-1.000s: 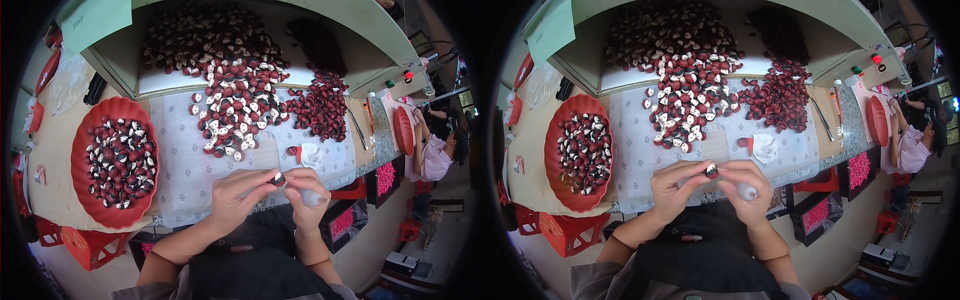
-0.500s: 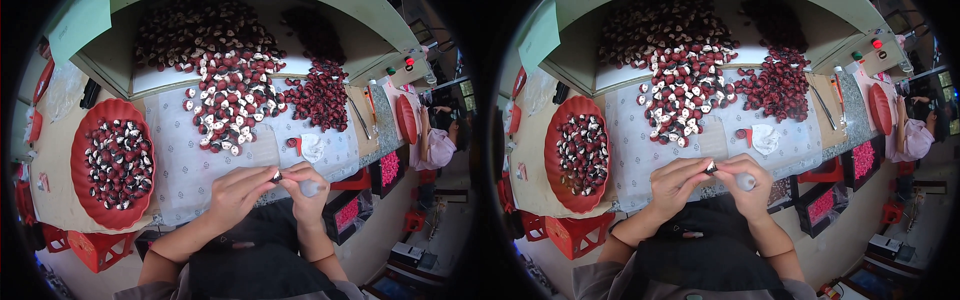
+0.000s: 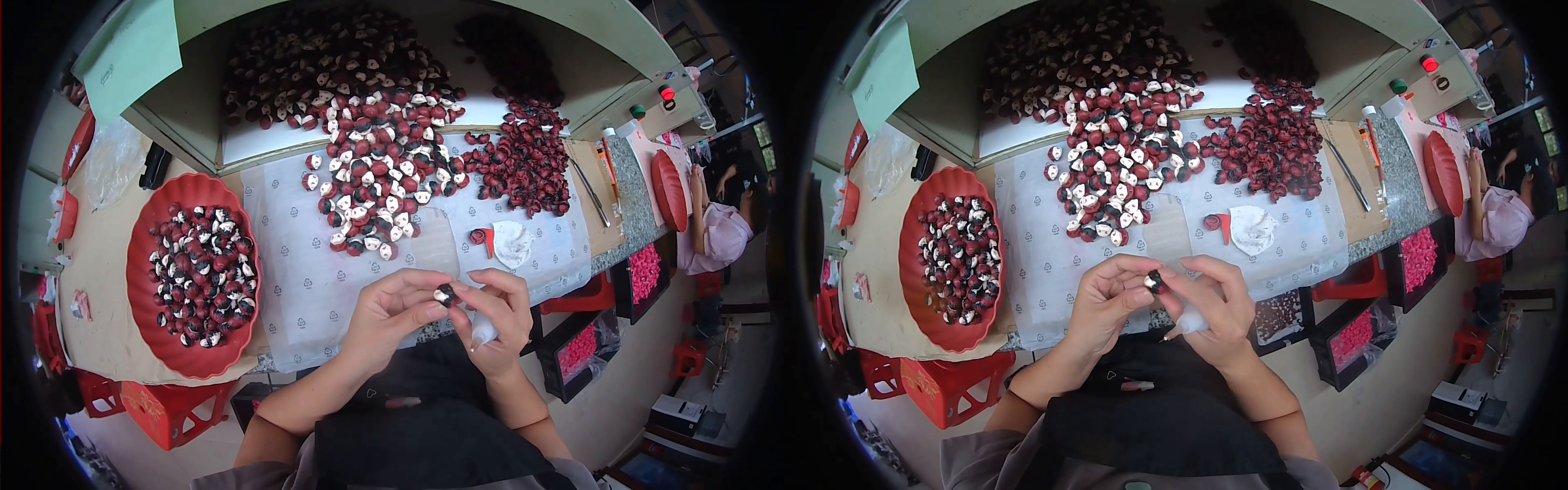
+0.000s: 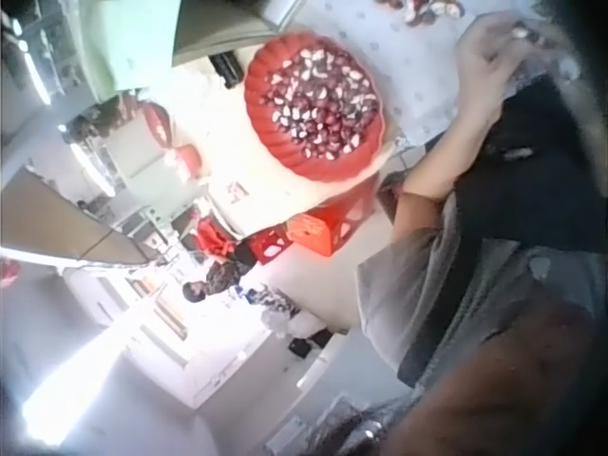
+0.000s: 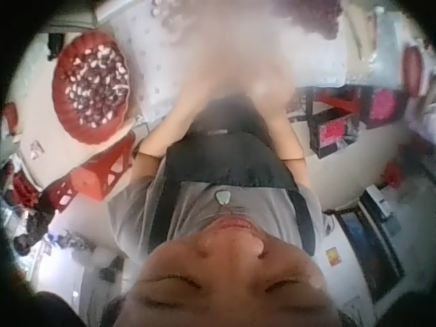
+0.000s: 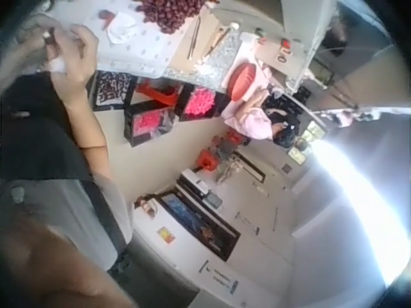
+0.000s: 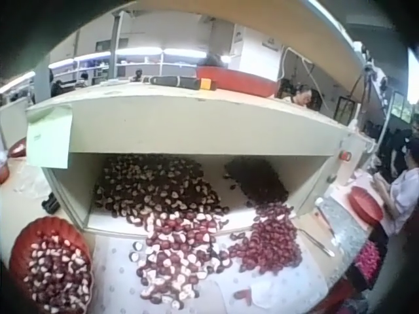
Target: The person assembles craft figurines by applying glue from a bottle onto figurine heads and attaching caps to them by hand, occasionally sorting pieces on the table.
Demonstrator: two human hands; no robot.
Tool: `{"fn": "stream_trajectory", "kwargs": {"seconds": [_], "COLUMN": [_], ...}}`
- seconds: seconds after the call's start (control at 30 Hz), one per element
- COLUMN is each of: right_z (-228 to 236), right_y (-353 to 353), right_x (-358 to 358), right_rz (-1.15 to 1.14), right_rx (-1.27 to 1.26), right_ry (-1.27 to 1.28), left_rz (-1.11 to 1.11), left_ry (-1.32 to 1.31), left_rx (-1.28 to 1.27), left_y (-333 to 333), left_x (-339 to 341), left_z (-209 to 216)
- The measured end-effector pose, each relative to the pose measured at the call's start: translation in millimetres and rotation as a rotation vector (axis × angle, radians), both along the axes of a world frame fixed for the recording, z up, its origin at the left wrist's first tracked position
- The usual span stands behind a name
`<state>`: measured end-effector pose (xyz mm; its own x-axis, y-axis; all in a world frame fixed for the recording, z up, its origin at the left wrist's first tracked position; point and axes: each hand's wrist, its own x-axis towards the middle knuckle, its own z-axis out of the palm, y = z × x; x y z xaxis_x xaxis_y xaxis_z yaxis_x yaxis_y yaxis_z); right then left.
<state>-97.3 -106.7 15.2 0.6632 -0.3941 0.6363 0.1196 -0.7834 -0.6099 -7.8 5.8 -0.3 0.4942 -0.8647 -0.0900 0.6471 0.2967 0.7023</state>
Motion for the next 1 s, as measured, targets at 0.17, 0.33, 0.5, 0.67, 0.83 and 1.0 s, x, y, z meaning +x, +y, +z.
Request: {"fn": "stream_trajectory", "kwargs": {"seconds": [0.17, 0.33, 0.5, 0.67, 0.83, 1.0], "right_z": [-10.1, 0.6, -7.3, -14.0, -20.4, -14.0], "right_y": [7.5, 1.7, -22.0, -3.3, 0.9, 4.4], "right_x": [0.4, 8.2, 39.4, 51.9, 58.6, 45.9], "right_rz": [0.053, 0.208, 0.167, 0.325, 0.223, 0.192], "right_rx": [-0.02, 0.162, 0.174, 0.021, -0.106, 0.216], "right_ry": [-0.046, 0.118, 0.185, 0.246, 0.231, 0.101], "left_rz": [0.063, 0.329, 0.921, 0.96, 0.917, 0.491], "left_ry": [-0.21, -0.64, -1.369, -1.624, -1.104, -0.743], "left_rx": [0.098, 0.333, 0.808, 1.147, 0.559, 0.309], "left_y": [8.3, 33.9, 99.6, 121.2, 95.7, 38.8], "left_x": [-3.6, 7.3, 61.7, 74.5, 48.1, 29.7], "left_z": [5.2, 12.8, 44.2, 50.5, 38.7, 16.0]}}
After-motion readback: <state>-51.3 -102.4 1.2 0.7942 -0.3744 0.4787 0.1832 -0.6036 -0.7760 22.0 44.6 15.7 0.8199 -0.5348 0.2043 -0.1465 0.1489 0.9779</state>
